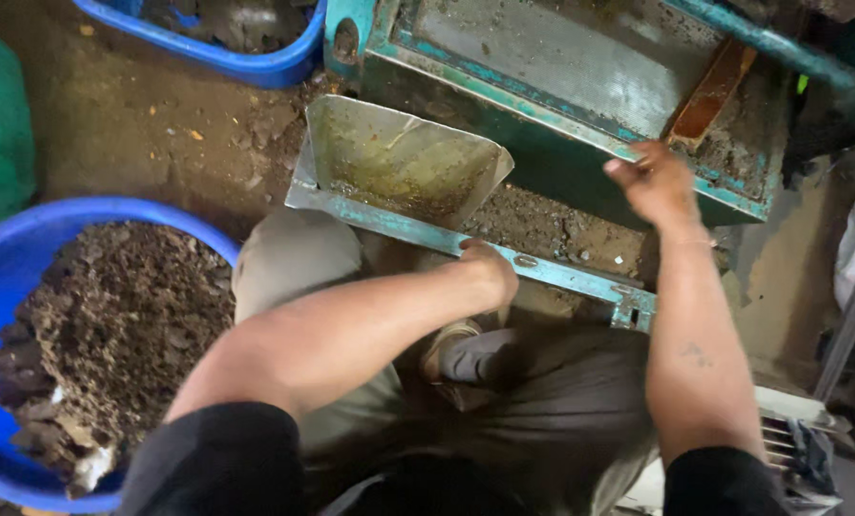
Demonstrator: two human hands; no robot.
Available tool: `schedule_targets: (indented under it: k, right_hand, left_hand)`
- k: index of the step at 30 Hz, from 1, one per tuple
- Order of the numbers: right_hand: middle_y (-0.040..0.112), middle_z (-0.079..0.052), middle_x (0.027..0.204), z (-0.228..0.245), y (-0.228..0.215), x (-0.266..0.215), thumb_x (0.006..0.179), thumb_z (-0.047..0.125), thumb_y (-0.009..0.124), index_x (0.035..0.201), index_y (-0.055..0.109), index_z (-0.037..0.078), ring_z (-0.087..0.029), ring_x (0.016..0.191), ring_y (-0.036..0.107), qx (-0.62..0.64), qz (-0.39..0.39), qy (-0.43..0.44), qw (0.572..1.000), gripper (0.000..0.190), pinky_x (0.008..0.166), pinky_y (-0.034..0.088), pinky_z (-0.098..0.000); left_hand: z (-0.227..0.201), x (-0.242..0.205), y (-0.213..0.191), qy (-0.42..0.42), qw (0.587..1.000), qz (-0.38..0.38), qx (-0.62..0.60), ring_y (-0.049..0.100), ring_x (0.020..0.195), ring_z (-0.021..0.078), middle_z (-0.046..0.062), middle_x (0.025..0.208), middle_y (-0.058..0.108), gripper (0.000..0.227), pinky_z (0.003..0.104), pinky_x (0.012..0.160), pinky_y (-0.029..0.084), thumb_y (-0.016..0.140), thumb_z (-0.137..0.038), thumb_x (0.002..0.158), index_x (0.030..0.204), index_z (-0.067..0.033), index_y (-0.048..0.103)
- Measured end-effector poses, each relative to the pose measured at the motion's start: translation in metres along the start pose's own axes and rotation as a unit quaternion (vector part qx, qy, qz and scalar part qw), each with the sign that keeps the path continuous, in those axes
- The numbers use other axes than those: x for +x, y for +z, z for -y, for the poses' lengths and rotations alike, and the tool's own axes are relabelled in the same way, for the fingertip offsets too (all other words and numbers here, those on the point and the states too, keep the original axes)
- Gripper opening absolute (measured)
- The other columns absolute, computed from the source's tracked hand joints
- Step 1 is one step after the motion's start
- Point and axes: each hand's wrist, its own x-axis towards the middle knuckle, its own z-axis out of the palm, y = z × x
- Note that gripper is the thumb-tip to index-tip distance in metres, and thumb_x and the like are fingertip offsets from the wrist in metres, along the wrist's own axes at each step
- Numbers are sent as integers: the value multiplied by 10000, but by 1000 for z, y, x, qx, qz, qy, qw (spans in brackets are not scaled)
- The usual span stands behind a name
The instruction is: The person sits in front of a green sifting machine and repeatedly scoops a dark granular material from a blue basin into the machine's hopper. They use their hands to push the material through the mesh screen and clear the output chute.
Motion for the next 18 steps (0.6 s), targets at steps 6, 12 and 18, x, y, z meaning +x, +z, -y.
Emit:
schedule_targets:
  k: [6, 12, 18]
  right_hand:
    - [657, -256, 1234, -91, 4, 73, 821, 533, 873, 1290, 634, -25, -444, 1052, 674, -140, -225, 144, 954, 767, 860, 542, -534]
    - [666, -236, 1321, -131, 6, 125, 878, 658, 772, 1242, 723, 8, -407, 1229, 625, -123, -87, 352, 924, 747, 1012, 495, -508]
    - [624, -197, 1316, -149, 7, 157, 707, 708, 862, 1224, 675, -4, -365, 1204, 596, -94, -76, 373, 920, 899, 988, 470, -473]
  left_hand:
    - [13, 38, -5, -13, 998, -50, -23, 654, 1159, 365, 136, 1256, 698, 357, 682, 979, 449, 730, -220, 878, 1212, -94, 735]
    - [1, 47, -11, 7, 996, -81, -47, 639, 1209, 369, 134, 1311, 682, 343, 694, 1018, 428, 657, -210, 938, 1255, -95, 721]
    - [17, 22, -30, -1, 992, -106, -68, 624, 1260, 372, 131, 1366, 666, 341, 706, 1057, 407, 584, -201, 999, 1299, -97, 708]
